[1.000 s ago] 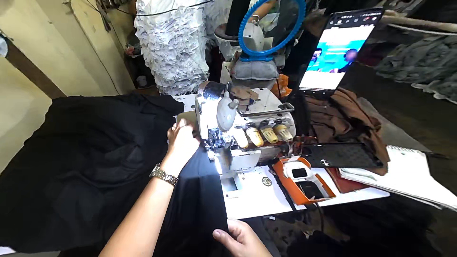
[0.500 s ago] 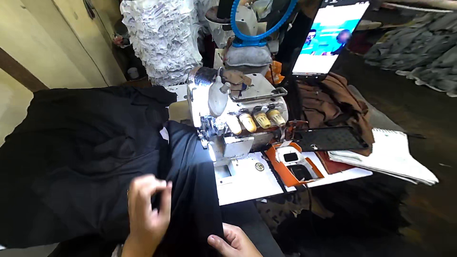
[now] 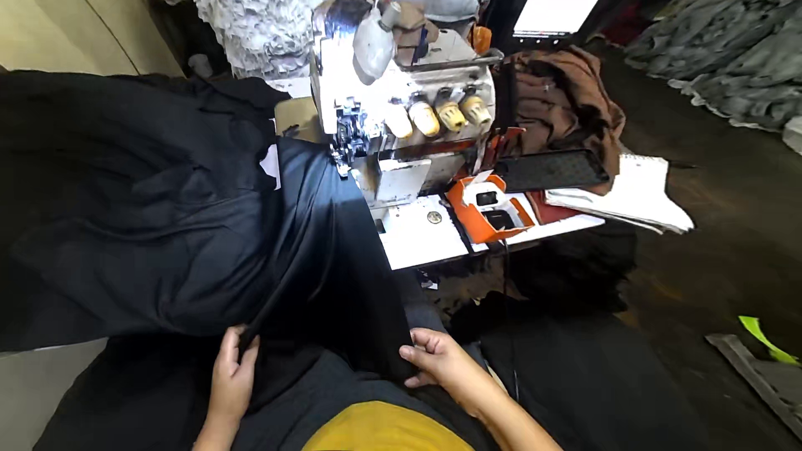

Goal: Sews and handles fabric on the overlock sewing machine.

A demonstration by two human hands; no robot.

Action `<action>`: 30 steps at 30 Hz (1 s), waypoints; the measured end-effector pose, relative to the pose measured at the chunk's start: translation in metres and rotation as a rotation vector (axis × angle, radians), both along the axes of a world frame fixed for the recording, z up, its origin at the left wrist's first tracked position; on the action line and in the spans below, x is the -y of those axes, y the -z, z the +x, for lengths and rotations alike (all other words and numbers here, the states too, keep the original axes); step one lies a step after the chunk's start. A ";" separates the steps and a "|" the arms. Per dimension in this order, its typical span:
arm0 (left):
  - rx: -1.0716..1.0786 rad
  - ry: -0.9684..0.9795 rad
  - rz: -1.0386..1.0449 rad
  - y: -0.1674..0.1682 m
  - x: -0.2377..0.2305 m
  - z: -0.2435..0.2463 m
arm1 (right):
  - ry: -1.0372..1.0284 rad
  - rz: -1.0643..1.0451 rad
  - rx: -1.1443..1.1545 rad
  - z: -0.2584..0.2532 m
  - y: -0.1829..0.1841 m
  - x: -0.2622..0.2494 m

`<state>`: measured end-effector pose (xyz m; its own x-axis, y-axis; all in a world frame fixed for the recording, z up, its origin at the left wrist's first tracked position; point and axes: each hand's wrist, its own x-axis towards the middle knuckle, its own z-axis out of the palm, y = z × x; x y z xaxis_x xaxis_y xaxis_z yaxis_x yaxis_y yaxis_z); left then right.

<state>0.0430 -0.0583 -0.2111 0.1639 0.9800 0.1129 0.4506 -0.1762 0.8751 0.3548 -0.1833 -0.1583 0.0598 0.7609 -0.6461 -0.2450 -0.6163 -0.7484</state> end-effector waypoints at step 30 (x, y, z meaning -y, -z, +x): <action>-0.353 0.216 0.702 -0.151 -0.093 0.130 | 0.098 0.476 0.228 -0.037 -0.053 -0.101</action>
